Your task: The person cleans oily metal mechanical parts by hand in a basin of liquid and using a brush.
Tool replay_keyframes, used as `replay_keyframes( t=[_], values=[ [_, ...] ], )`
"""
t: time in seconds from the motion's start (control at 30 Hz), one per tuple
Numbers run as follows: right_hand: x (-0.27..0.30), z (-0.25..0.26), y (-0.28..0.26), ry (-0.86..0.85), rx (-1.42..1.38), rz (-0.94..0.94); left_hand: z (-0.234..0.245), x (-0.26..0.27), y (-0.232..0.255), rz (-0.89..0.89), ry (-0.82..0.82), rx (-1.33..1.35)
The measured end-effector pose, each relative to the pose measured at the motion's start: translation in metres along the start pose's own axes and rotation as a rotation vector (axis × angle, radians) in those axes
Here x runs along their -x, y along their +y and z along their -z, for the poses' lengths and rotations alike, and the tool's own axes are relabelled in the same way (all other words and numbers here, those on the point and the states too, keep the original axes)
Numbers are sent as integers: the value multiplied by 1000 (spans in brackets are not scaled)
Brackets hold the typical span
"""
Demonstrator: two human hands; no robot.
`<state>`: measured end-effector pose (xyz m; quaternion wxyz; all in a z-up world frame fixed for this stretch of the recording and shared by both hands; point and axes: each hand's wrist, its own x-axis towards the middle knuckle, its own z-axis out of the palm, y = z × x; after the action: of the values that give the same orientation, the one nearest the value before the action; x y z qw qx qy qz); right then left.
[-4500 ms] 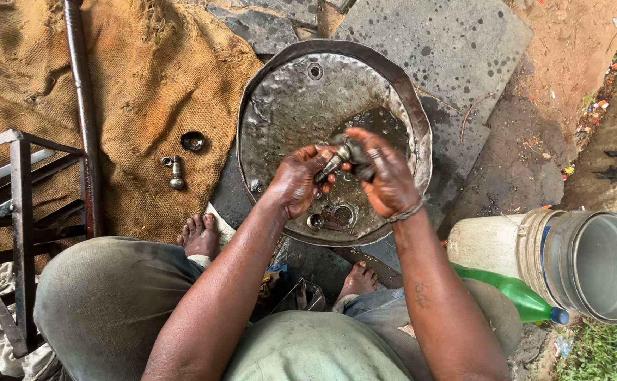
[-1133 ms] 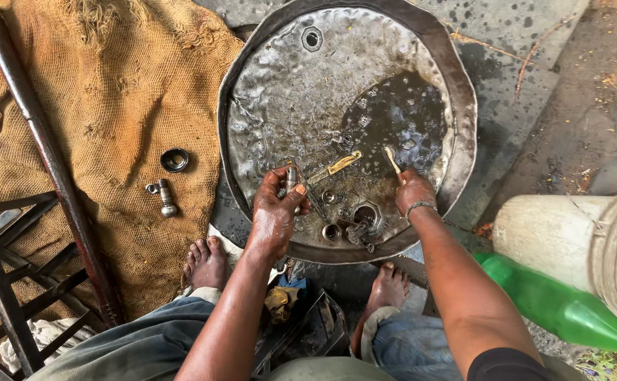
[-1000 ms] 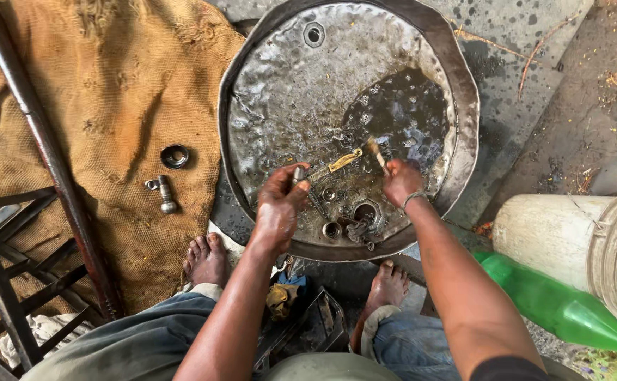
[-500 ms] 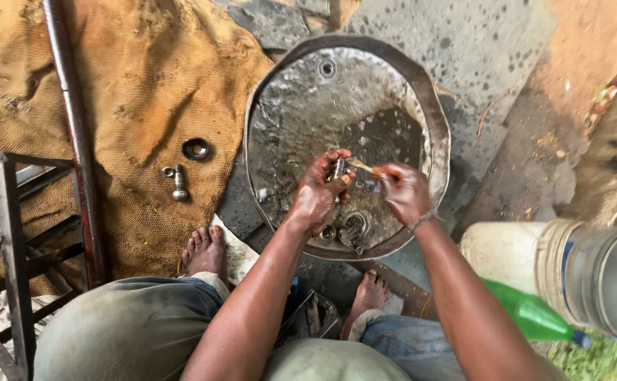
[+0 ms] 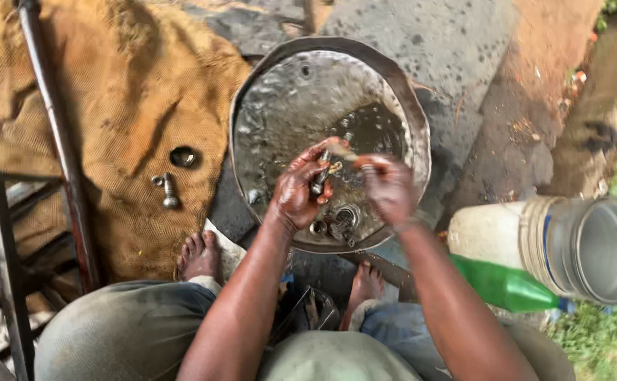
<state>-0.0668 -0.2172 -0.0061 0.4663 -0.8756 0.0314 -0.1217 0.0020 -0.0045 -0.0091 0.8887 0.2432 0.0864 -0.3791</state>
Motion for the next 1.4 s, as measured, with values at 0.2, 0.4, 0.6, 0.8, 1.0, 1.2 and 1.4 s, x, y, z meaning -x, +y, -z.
replay_keyframes(
  t=[0.2,0.4,0.6,0.8,1.0,1.2,1.4],
  values=[
    [0,-13,-8,-135,523,-340,4,8,-5,6,-51,70],
    [0,-2,-26,-133,477,-151,7,2,-4,-43,-114,195],
    [1,0,-23,-90,224,-102,24,-4,-13,-27,-14,175],
    [0,17,-42,-285,516,-549,13,-3,-4,-22,20,119],
    [8,34,-66,-52,225,-105,-46,14,9,-17,93,-50],
    [4,33,-114,-208,-340,-472,-93,76,44,-71,205,-491],
    [2,12,-121,-309,-381,-298,-63,117,68,-221,185,-604]
  ],
)
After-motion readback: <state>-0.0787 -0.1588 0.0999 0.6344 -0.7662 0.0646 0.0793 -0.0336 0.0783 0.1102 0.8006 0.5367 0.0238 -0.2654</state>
